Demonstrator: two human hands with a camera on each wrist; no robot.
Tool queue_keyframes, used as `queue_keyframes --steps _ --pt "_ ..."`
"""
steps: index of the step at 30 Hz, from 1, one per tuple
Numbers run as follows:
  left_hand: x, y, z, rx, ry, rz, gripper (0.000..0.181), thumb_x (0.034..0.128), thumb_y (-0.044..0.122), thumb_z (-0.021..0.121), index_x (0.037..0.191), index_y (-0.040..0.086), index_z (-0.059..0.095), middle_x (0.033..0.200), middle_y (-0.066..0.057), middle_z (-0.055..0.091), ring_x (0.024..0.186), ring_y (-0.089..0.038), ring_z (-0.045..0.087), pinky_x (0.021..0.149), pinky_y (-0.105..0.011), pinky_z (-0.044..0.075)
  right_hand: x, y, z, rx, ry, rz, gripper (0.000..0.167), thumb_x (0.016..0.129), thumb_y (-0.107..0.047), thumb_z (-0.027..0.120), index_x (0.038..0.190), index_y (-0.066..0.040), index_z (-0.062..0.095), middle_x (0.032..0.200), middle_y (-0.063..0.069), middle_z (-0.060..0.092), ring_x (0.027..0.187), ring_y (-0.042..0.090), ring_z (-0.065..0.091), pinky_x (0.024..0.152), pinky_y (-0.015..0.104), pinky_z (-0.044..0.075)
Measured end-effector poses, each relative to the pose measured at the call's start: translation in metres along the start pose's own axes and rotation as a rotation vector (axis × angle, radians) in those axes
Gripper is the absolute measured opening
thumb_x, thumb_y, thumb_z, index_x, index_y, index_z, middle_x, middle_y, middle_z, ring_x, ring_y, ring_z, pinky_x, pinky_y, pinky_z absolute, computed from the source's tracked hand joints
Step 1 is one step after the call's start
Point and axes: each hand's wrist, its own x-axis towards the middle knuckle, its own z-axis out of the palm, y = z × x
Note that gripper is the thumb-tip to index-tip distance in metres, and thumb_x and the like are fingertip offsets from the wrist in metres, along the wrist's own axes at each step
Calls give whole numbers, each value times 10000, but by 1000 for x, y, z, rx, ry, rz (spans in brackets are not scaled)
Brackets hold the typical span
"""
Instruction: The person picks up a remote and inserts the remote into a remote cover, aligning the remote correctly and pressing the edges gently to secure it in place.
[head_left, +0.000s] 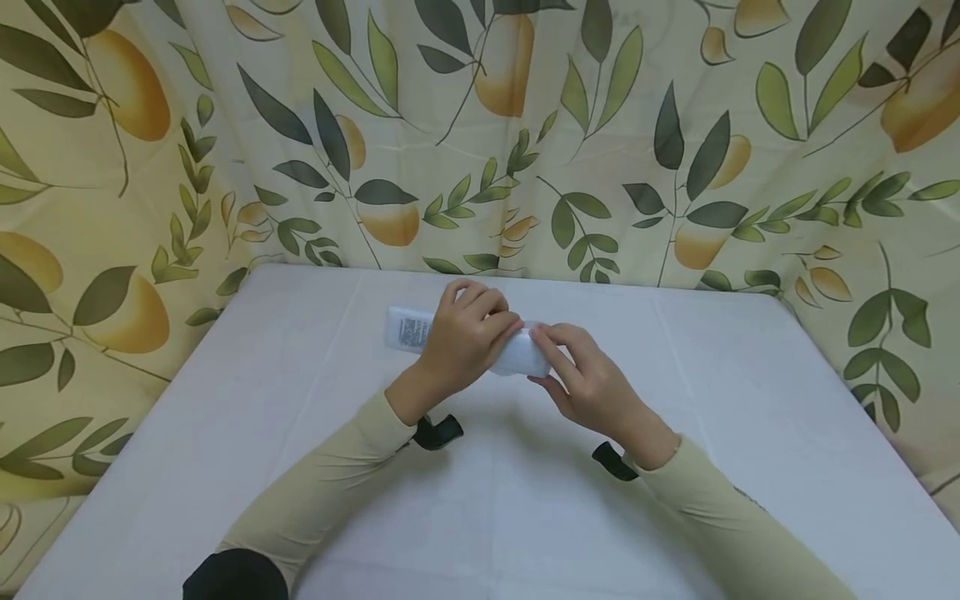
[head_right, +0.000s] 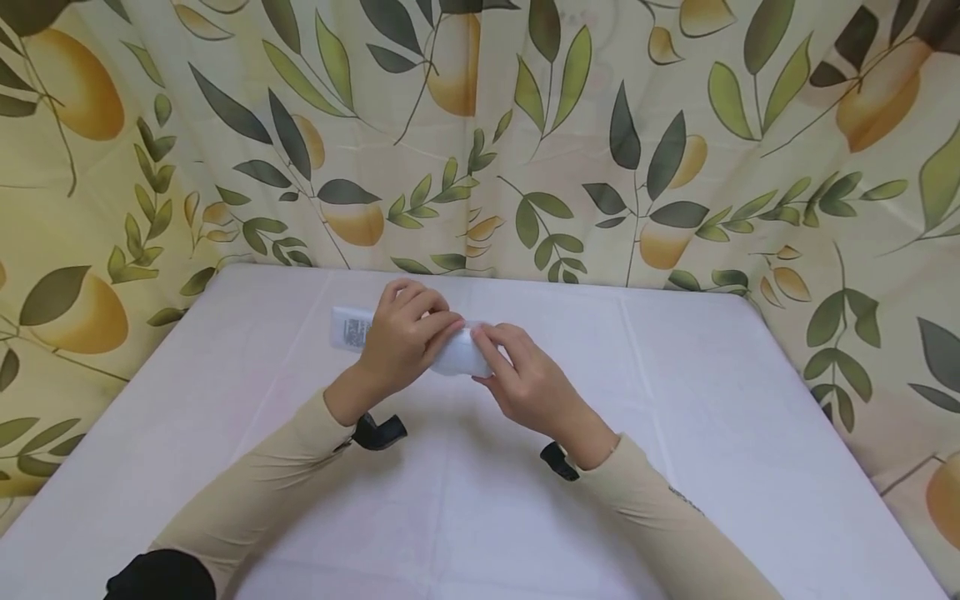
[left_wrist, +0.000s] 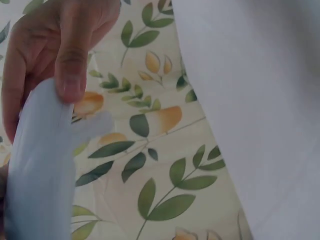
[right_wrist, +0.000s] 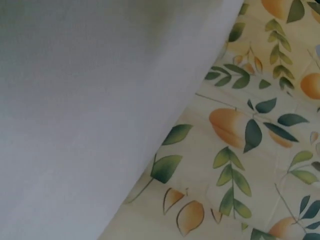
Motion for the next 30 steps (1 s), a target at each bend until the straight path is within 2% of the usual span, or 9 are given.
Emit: queue_keyframes --steps 4,8,12,17,20,26,30 --pt "-1 -6 -8 51 -42 39 147 861 258 672 896 124 722 841 -14 629 865 -179 574 918 -404 424 2 3 -5 -46 74 -28 374 982 -191 462 1178 114 549 1073 239 549 959 334 570 766 387 544" --pt "-9 -16 -15 147 -125 101 448 825 430 671 1147 121 652 1007 -56 609 990 -218 548 968 -430 397 3 8 -13 -53 87 10 388 978 -208 467 1175 117 547 1090 247 543 981 345 569 845 373 532" --pt "-16 -26 -18 215 -199 137 667 782 536 669 1297 132 541 1146 -94 569 1072 -253 520 1000 -441 377 0 12 -17 -41 78 53 398 974 -216 470 1173 120 545 1105 250 534 1008 355 555 957 335 487" --pt "-16 -30 -15 258 -219 152 666 775 491 708 1313 145 521 1128 -87 580 1048 -249 535 980 -406 400 -1 13 -16 -24 97 65 404 971 -221 481 1167 126 545 1103 255 537 1000 360 551 1015 292 442" --pt "-17 -30 -14 275 -209 148 648 764 461 731 1291 136 540 1094 -78 592 1016 -236 544 943 -380 424 -1 14 -15 -32 79 86 408 966 -232 493 1183 110 545 1124 245 551 1015 361 553 990 325 463" --pt "-20 -27 -12 279 -202 90 625 769 435 735 1268 106 551 1104 -91 604 1016 -238 563 915 -377 447 1 18 -17 -196 63 87 379 983 -267 456 1196 24 574 1164 207 597 1053 369 545 854 473 489" --pt "-20 -25 -10 305 -190 35 616 773 435 731 1262 105 553 1137 -101 592 1033 -250 565 911 -372 445 2 16 -13 -256 133 61 317 978 -243 462 1127 -9 614 1124 191 613 1034 364 547 835 508 467"
